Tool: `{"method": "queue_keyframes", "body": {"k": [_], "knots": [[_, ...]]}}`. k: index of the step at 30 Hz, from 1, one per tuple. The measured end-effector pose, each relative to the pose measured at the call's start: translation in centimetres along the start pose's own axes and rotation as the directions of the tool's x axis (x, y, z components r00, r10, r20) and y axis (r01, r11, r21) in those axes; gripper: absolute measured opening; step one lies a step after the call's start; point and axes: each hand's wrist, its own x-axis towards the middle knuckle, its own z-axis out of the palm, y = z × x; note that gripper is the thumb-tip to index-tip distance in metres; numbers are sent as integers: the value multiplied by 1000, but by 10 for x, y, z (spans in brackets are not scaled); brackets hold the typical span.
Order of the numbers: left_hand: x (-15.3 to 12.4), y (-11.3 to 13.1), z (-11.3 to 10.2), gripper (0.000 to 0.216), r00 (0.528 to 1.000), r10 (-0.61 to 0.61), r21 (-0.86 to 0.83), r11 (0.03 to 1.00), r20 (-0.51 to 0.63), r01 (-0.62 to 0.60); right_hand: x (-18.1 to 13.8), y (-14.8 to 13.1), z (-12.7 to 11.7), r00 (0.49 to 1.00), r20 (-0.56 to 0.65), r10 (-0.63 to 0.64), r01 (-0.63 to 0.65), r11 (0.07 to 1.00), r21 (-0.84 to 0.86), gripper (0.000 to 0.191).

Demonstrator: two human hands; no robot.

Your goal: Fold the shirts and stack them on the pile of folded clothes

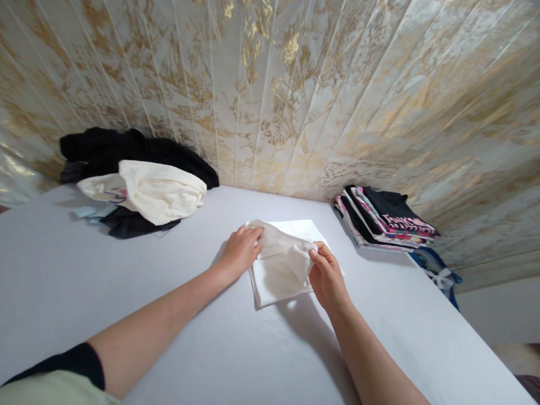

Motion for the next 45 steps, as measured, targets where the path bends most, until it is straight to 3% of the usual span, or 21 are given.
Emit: {"method": "queue_keyframes", "body": {"k": [9, 15, 21, 25, 28, 32, 37, 41, 45], "knots": [[5, 10, 2, 28, 999, -48, -138, 989, 10, 49, -1, -2, 4, 1000, -20, 11, -11, 1000, -1, 19], [2, 9, 4, 19, 994, -107, 0, 994, 37, 107, 0, -4, 2, 998, -50, -23, 22, 999, -25, 20], [1, 7, 7, 15, 993, 111, -16, 994, -28, -112, 0, -11, 2, 998, -50, -42, 41, 999, -10, 18], [2, 2, 15, 22, 974, 224, -130, 967, 27, -219, 1, -16, 0, 996, -52, -76, 76, 997, -12, 16], [6, 0, 24, 22, 988, 147, -306, 944, 46, -126, 0, -17, 0, 994, -45, -95, 93, 995, -46, 15], [10, 3, 26, 44, 993, 9, -490, 870, 119, 50, 0, -17, 2, 994, -28, -105, 103, 992, -71, 16], [9, 6, 20, 45, 979, 52, -551, 832, 195, 66, -2, -16, 3, 995, -21, -93, 91, 994, -60, 16], [6, 7, 18, 33, 972, 77, -489, 871, 223, 43, -2, -14, 2, 996, -18, -83, 82, 994, -77, 16], [-1, 14, 17, 26, 983, 107, -334, 941, 151, -51, -1, -12, 0, 995, -8, -95, 93, 989, -114, 15]]}}
